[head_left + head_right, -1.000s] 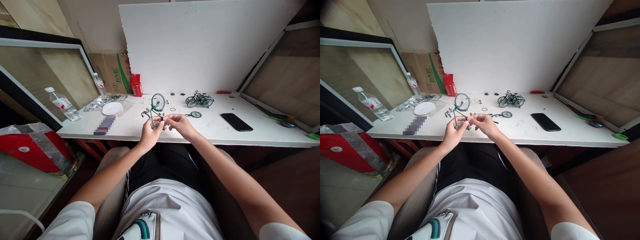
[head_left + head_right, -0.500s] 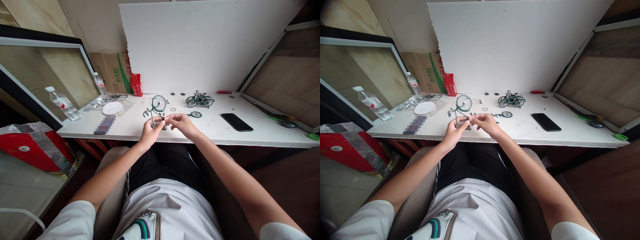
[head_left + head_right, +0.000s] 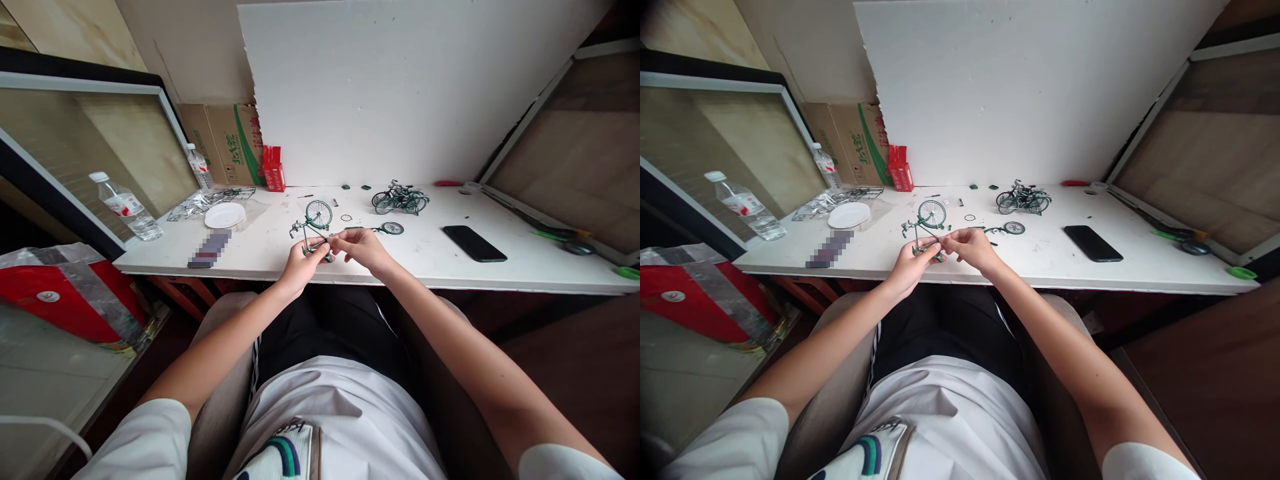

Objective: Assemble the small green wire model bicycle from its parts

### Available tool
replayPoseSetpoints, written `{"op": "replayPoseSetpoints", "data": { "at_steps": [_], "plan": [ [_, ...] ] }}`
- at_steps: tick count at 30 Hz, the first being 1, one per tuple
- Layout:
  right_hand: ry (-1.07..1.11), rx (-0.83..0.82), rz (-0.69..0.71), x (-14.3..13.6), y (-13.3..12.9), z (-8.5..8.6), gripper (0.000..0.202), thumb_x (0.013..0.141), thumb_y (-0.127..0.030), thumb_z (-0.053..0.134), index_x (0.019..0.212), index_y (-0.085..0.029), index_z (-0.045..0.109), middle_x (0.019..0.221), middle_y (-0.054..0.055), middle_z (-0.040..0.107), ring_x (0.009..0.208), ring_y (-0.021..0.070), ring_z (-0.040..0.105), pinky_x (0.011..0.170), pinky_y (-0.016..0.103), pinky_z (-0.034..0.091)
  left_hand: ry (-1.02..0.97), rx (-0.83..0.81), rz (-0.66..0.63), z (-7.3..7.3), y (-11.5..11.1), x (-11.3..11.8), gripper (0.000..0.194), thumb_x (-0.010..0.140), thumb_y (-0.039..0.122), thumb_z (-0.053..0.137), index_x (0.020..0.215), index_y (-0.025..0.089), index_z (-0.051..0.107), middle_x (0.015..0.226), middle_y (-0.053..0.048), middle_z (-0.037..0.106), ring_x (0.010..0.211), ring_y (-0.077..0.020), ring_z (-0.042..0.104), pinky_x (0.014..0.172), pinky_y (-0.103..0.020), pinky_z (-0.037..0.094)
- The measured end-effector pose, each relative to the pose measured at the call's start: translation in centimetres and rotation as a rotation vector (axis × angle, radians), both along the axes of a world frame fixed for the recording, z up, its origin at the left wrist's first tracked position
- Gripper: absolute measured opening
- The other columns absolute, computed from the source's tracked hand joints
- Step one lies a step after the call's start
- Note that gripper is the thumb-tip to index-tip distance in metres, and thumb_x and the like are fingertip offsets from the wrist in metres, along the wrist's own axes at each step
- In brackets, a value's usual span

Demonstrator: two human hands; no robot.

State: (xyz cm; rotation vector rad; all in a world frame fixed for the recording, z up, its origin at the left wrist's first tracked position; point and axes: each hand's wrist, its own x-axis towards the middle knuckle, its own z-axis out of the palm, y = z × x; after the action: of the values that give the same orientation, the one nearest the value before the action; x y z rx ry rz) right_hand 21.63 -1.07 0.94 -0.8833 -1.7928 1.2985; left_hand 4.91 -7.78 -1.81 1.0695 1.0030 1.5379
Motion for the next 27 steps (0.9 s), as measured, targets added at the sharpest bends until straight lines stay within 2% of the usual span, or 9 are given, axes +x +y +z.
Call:
{"op": "replayPoseSetpoints", "data": {
  "at_steps": [9, 13, 22, 27],
  "plan": [
    [-0.103, -0.095, 0.011, 0.50, 0.37, -0.07, 0.028, 0.081, -0.045, 0.080, 0.078, -0.017, 0.079, 0.078, 0.008, 0.078, 0.080, 0.0190, 0.072, 0.058, 0.023, 0.050, -0.118, -0.084, -0.155, -0.41, 0.42, -0.52, 0.028, 0.079, 0.029, 0.088, 0.098, 0.011, 0.075, 0.090, -0.007, 0.075, 0.079, -0.0136, 0.069, 0.084, -0.031, 0.055],
    [-0.112, -0.137, 0.031, 0.76, 0.33, 0.25, 0.028, 0.079, -0.046, 0.082, 0.081, -0.017, 0.079, 0.083, 0.009, 0.079, 0.087, 0.0201, 0.073, 0.061, 0.023, 0.050, -0.149, -0.098, -0.211, -0.40, 0.47, -0.74, 0.025, 0.080, 0.027, 0.087, 0.095, 0.011, 0.076, 0.087, -0.007, 0.074, 0.079, -0.0136, 0.068, 0.084, -0.030, 0.053],
    [-0.180, -0.158, 0.069, 0.88, 0.27, 0.68, 0.034, 0.082, -0.049, 0.081, 0.085, -0.016, 0.077, 0.088, 0.010, 0.080, 0.092, 0.0200, 0.074, 0.064, 0.022, 0.051, -0.203, -0.142, -0.224, -0.37, 0.44, -0.83, 0.027, 0.076, 0.024, 0.089, 0.093, 0.008, 0.074, 0.084, -0.007, 0.072, 0.080, -0.0152, 0.068, 0.085, -0.032, 0.050],
    [-0.193, -0.150, 0.073, 0.93, 0.50, 0.44, 0.030, 0.088, -0.046, 0.077, 0.087, -0.015, 0.077, 0.090, 0.011, 0.080, 0.092, 0.0200, 0.074, 0.063, 0.023, 0.052, -0.240, -0.171, -0.233, -0.30, 0.40, -0.85, 0.025, 0.076, 0.021, 0.089, 0.090, 0.007, 0.074, 0.083, -0.007, 0.072, 0.079, -0.0157, 0.069, 0.084, -0.032, 0.049]
  ]
}}
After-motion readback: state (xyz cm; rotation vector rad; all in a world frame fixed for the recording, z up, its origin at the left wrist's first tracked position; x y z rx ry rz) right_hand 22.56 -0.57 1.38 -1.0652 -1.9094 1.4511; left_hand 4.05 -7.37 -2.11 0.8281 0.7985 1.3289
